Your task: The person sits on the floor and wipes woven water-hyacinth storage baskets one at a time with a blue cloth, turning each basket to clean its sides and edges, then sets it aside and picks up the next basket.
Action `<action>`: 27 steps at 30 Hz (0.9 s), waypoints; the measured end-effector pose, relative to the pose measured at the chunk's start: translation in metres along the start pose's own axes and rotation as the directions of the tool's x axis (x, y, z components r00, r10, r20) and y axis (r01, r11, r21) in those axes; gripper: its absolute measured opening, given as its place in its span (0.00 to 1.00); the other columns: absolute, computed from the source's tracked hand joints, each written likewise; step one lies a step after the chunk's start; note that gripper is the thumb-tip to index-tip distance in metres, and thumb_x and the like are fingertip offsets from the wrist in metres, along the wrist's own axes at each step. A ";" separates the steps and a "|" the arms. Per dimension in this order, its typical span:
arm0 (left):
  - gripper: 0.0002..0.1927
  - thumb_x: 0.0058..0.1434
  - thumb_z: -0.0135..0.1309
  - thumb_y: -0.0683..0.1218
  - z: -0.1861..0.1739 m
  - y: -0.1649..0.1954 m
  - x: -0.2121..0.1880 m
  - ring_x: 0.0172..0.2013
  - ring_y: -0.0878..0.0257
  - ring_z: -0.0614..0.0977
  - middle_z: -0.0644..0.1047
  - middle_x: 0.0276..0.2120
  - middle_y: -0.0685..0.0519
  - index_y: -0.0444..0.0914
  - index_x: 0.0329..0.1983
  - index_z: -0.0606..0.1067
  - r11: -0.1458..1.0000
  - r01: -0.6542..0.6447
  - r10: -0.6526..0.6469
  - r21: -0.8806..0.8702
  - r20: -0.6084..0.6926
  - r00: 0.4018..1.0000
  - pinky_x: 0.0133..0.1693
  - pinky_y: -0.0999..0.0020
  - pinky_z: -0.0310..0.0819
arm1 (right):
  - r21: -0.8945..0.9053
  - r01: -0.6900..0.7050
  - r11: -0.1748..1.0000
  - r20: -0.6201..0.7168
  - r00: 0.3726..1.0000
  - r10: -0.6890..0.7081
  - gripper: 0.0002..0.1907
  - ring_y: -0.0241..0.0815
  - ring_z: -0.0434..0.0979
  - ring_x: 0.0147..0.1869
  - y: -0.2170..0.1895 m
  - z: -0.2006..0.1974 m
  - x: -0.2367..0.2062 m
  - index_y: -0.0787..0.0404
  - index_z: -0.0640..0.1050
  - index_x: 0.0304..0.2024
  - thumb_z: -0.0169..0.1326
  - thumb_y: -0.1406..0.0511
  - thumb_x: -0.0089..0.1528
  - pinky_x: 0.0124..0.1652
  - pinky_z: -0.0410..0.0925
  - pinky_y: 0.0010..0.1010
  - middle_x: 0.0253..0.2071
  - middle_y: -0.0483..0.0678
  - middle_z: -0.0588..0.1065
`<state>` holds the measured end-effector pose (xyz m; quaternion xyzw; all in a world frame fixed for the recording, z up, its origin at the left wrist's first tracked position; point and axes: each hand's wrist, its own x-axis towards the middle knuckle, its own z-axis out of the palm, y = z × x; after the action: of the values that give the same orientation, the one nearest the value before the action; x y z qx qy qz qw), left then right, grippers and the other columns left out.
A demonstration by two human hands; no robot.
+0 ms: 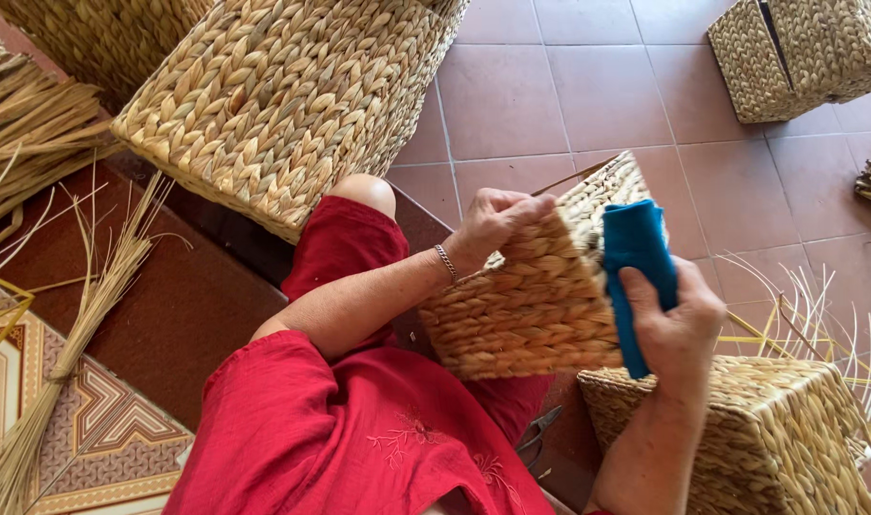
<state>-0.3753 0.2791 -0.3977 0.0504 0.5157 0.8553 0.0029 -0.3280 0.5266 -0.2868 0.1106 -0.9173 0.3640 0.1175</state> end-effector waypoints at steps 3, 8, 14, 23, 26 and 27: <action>0.20 0.69 0.57 0.55 -0.037 -0.037 0.003 0.26 0.74 0.75 0.79 0.25 0.60 0.36 0.29 0.81 1.000 -0.005 0.005 0.001 -0.091 0.996 0.29 0.75 0.70 | -0.151 0.185 0.971 -0.015 0.982 -0.190 0.16 0.54 0.77 0.33 0.025 0.048 0.005 0.65 0.79 0.41 0.66 0.58 0.64 0.37 0.70 0.43 0.33 0.57 0.77; 0.26 0.68 0.61 0.56 -0.077 -0.116 -0.045 0.25 0.69 0.69 0.70 0.20 0.52 0.33 0.22 0.76 0.847 0.163 -0.083 0.506 -0.177 0.981 0.28 0.68 0.64 | -0.223 0.139 0.965 0.114 0.987 -0.115 0.20 0.62 0.79 0.38 0.053 0.139 -0.032 0.63 0.78 0.42 0.64 0.54 0.61 0.37 0.71 0.49 0.35 0.59 0.77; 0.24 0.69 0.57 0.60 -0.095 -0.139 -0.069 0.38 0.50 0.82 0.81 0.36 0.40 0.34 0.47 0.80 0.545 -0.006 0.206 0.839 -0.127 0.970 0.39 0.57 0.75 | -0.194 0.243 0.950 0.060 0.970 -0.236 0.20 0.60 0.78 0.40 0.062 0.179 -0.095 0.64 0.75 0.50 0.62 0.58 0.62 0.37 0.71 0.45 0.39 0.56 0.74; 0.24 0.72 0.46 0.58 -0.102 -0.144 -0.039 0.41 0.41 0.82 0.80 0.35 0.36 0.35 0.37 0.79 0.594 0.356 -0.028 0.721 -0.424 0.905 0.42 0.50 0.74 | -0.111 0.335 0.936 0.099 0.941 -0.325 0.22 0.59 0.78 0.38 0.057 0.213 -0.098 0.65 0.74 0.51 0.62 0.58 0.61 0.35 0.72 0.44 0.38 0.56 0.74; 0.22 0.73 0.46 0.56 -0.106 -0.144 -0.049 0.37 0.42 0.82 0.79 0.32 0.36 0.34 0.35 0.78 0.656 0.300 0.042 0.692 -0.431 0.901 0.37 0.51 0.74 | -0.199 0.311 0.929 0.129 0.948 -0.290 0.23 0.58 0.78 0.36 0.069 0.217 -0.061 0.66 0.74 0.51 0.61 0.56 0.63 0.34 0.71 0.46 0.36 0.57 0.75; 0.21 0.72 0.46 0.55 -0.106 -0.142 -0.052 0.35 0.43 0.83 0.79 0.31 0.37 0.35 0.35 0.78 0.674 0.310 0.023 0.671 -0.438 0.899 0.36 0.51 0.74 | -0.251 0.291 0.923 0.120 0.956 -0.268 0.22 0.59 0.78 0.35 0.075 0.218 -0.042 0.66 0.75 0.50 0.60 0.55 0.64 0.33 0.71 0.47 0.37 0.58 0.75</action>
<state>-0.3398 0.2490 -0.5759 -0.1751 0.8023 0.5678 -0.0569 -0.3396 0.4339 -0.5016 0.2386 -0.9367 0.2121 0.1436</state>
